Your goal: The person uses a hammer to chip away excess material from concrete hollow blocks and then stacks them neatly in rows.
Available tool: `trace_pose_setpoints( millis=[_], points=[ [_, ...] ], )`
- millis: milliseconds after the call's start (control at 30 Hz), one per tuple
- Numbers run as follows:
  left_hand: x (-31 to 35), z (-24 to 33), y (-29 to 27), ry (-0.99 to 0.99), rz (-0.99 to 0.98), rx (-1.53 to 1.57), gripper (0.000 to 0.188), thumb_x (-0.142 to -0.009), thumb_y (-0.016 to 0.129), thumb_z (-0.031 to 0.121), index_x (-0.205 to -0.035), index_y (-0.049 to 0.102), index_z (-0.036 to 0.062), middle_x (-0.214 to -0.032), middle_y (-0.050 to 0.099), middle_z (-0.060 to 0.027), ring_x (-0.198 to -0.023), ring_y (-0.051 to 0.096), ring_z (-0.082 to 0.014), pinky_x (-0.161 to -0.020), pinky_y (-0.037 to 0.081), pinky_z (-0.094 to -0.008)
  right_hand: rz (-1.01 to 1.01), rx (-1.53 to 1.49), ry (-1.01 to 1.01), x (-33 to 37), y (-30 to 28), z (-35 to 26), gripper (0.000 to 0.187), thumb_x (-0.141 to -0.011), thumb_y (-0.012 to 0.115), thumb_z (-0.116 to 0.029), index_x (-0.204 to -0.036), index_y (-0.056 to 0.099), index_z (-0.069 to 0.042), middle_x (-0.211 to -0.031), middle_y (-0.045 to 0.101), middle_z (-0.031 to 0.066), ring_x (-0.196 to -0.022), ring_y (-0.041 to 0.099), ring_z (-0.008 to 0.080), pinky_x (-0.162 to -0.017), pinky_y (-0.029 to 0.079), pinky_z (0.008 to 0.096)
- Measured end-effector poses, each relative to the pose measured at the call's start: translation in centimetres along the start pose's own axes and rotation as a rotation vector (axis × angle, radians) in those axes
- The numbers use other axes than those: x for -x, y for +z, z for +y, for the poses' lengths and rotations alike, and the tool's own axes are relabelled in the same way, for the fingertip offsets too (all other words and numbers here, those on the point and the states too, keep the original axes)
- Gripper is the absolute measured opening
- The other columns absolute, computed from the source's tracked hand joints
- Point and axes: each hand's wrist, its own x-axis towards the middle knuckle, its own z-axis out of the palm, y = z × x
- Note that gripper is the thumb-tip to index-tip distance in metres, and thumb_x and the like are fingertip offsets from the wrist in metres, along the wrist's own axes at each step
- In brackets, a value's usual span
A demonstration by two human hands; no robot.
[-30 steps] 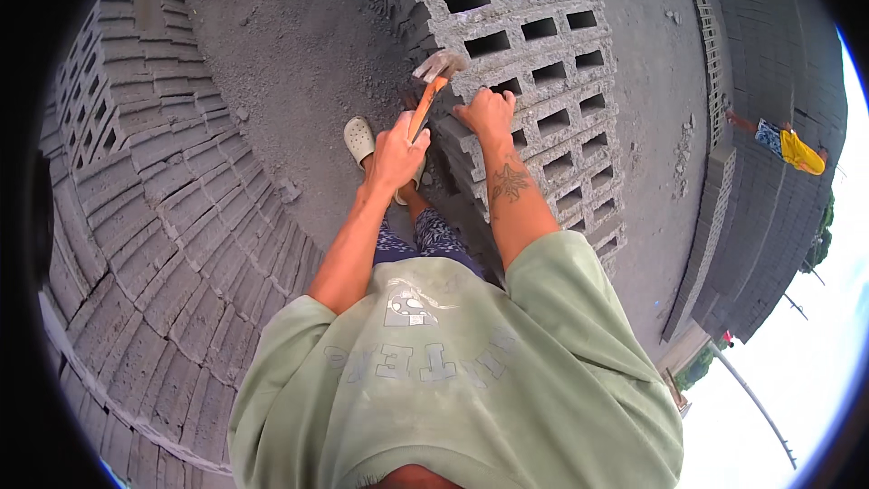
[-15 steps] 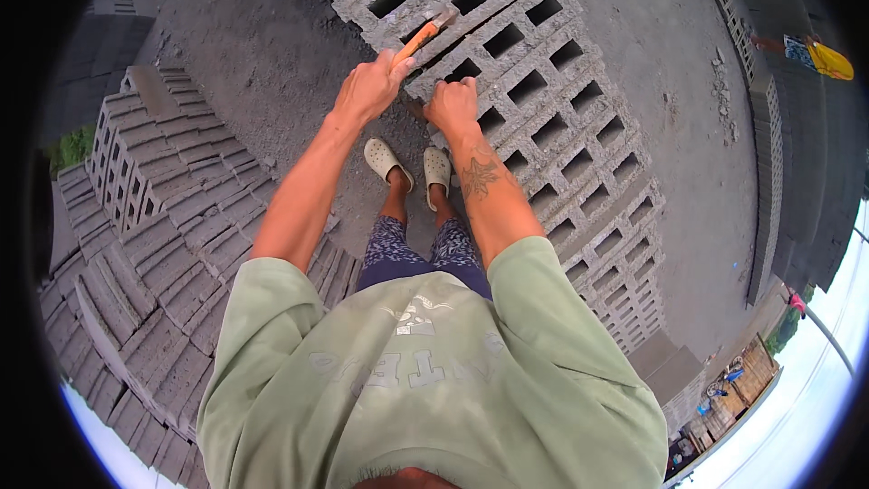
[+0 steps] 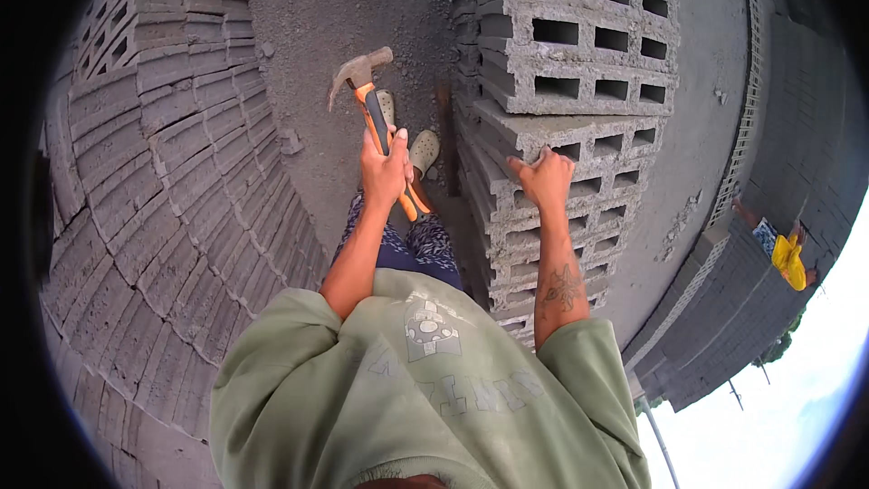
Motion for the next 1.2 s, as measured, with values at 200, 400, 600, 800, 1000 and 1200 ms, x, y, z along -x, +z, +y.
trace_pose_setpoints(
  millis=[200, 400, 600, 800, 1000, 1200],
  points=[
    [-4.1, -11.2, 3.0, -0.150, -0.147, -0.655, 0.026, -0.081, 0.057, 0.012, -0.102, 0.047, 0.0009, -0.090, 0.062, -0.0258, -0.084, 0.060, -0.0426, -0.071, 0.049, -0.0475, -0.014, -0.058, 0.028, -1.2, 0.1, -1.2, 0.054, -0.063, 0.075, -0.043, -0.059, 0.051, 0.006, -0.062, 0.057, 0.0247, -0.071, 0.056, 0.0408, -0.076, 0.041, 0.0432],
    [-4.3, -4.0, 2.2, -0.011, -0.018, -0.462, 0.022, -0.081, 0.057, 0.013, -0.099, 0.050, 0.0018, -0.083, 0.063, -0.0225, -0.084, 0.062, -0.0415, -0.071, 0.049, -0.0449, -0.033, -0.023, 0.061, -0.5, -0.9, -0.1, 0.058, -0.066, 0.075, -0.045, -0.058, 0.048, 0.006, -0.058, 0.054, 0.0232, -0.062, 0.054, 0.0395, -0.069, 0.042, 0.0454],
    [-3.3, 0.3, -0.6, 0.041, -0.107, -0.510, 0.026, -0.079, 0.058, 0.014, -0.100, 0.052, 0.0007, -0.085, 0.063, -0.0211, -0.082, 0.063, -0.0388, -0.070, 0.049, -0.0414, 0.161, -0.256, 0.014, -0.5, -6.6, -4.8, 0.052, -0.072, 0.073, -0.044, -0.092, 0.067, 0.003, -0.088, 0.066, 0.0218, -0.082, 0.065, 0.0351, -0.073, 0.050, 0.0392],
    [-2.2, 9.5, 5.3, 0.369, -0.471, -0.769, 0.028, -0.080, 0.060, 0.015, -0.104, 0.053, 0.0019, -0.076, 0.062, -0.0205, -0.073, 0.062, -0.0387, -0.062, 0.048, -0.0416, 0.172, 0.134, -0.189, -8.4, -1.9, -6.3, 0.070, -0.066, 0.065, -0.064, -0.083, 0.067, 0.005, -0.078, 0.066, 0.0202, -0.078, 0.064, 0.0332, -0.093, 0.038, 0.0419],
    [-1.6, 15.9, 19.8, 0.981, -0.769, -0.639, 0.029, -0.077, 0.061, 0.011, -0.103, 0.049, 0.0036, -0.069, 0.059, -0.0205, -0.068, 0.061, -0.0388, -0.057, 0.046, -0.0448, 0.719, -0.747, -0.324, -12.1, 2.9, -3.1, 0.045, -0.071, 0.064, -0.047, -0.069, 0.066, -0.002, -0.068, 0.065, 0.0138, -0.070, 0.064, 0.0273, -0.080, 0.039, 0.0399],
    [-10.8, 9.7, 16.1, 0.703, -0.797, -1.519, 0.024, -0.077, 0.053, 0.013, -0.100, 0.050, 0.0049, -0.078, 0.062, -0.0231, -0.078, 0.060, -0.0428, -0.066, 0.048, -0.0517, 0.472, 0.101, -0.181, -10.6, 2.7, -5.1, 0.030, -0.064, 0.071, -0.035, -0.069, 0.066, -0.005, -0.061, 0.064, 0.0118, -0.060, 0.062, 0.0266, -0.080, 0.039, 0.0368]
  ],
)
